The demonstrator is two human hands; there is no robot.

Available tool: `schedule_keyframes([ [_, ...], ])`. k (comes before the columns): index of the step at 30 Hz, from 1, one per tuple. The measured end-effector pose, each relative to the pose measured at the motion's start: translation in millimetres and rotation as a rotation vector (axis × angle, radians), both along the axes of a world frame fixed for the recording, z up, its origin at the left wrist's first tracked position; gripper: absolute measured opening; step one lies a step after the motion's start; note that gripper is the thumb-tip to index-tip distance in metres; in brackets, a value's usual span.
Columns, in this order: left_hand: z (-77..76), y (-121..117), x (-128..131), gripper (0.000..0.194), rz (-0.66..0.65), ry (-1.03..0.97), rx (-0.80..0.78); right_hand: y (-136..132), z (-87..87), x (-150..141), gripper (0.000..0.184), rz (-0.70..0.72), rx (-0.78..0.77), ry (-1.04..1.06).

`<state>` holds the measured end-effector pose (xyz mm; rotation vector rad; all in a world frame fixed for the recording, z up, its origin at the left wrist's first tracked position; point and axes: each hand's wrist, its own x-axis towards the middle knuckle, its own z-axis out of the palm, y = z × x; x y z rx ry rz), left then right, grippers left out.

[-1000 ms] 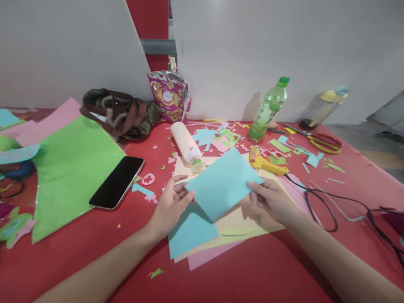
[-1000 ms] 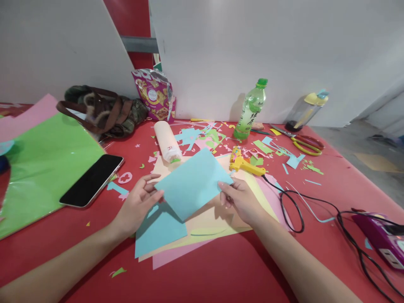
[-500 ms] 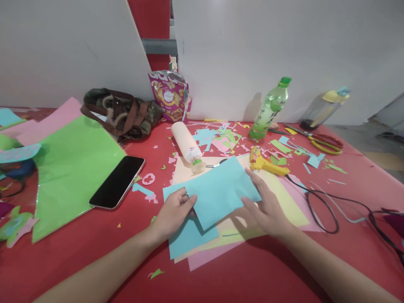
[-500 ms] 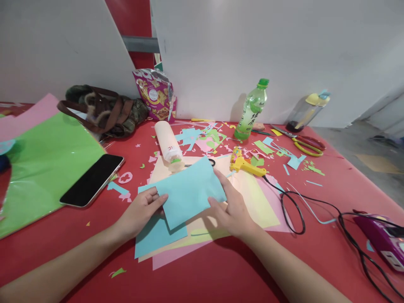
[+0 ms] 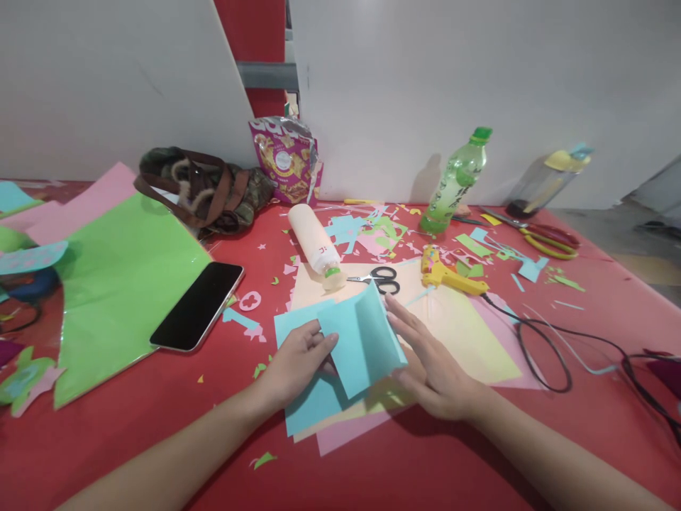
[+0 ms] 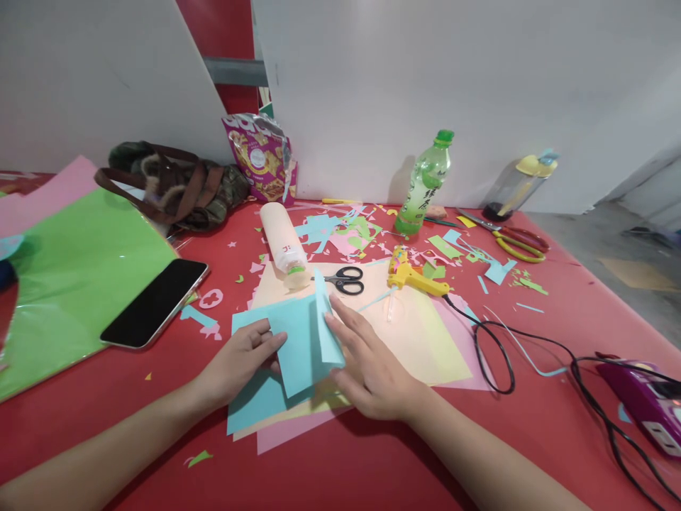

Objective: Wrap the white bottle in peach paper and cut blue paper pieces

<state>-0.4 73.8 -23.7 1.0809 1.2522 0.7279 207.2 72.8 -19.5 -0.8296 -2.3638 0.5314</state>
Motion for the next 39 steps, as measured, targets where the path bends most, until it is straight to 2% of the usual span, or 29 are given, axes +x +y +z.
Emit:
schedule_keyframes([
  [6,-2.0,-1,0,0.024,-0.007,0.011,0.041,1,-3.0,1,0.070,0.041,0.043,-0.043],
  [11,1.3,0,-1,0.017,-0.003,-0.029,0.064,3,-5.1,0,0.062,0.009,0.032,-0.054],
  [15,1.6,0,-2,0.016,-0.002,-0.013,0.070,5,-9.3,-1,0.058,-0.113,0.076,-0.021],
  [20,-2.0,0,-3,0.027,-0.009,-0.084,0.061,9,-12.2,0,0.050,-0.379,0.110,0.016],
  [24,-2.3,1,-2,0.028,-0.018,-0.094,0.044,9,-12.4,0,0.044,-0.465,0.081,0.008],
  [27,-0.6,1,-2,0.027,-0.024,-0.080,0.045,8,-10.2,0,0.037,-0.533,0.018,0.001],
  [33,1.2,-1,-7,0.041,-0.098,0.027,0.084,10,-7.3,3,0.021,-0.668,-0.295,0.106],
  [36,-4.2,-2,-8,0.053,-0.077,0.023,0.175,13,-12.0,6,0.022,-0.606,-0.371,0.172],
  [39,-9.6,-3,-9,0.050,-0.132,0.007,0.245,15,-13.8,6,0.025,-0.526,-0.420,0.182],
])
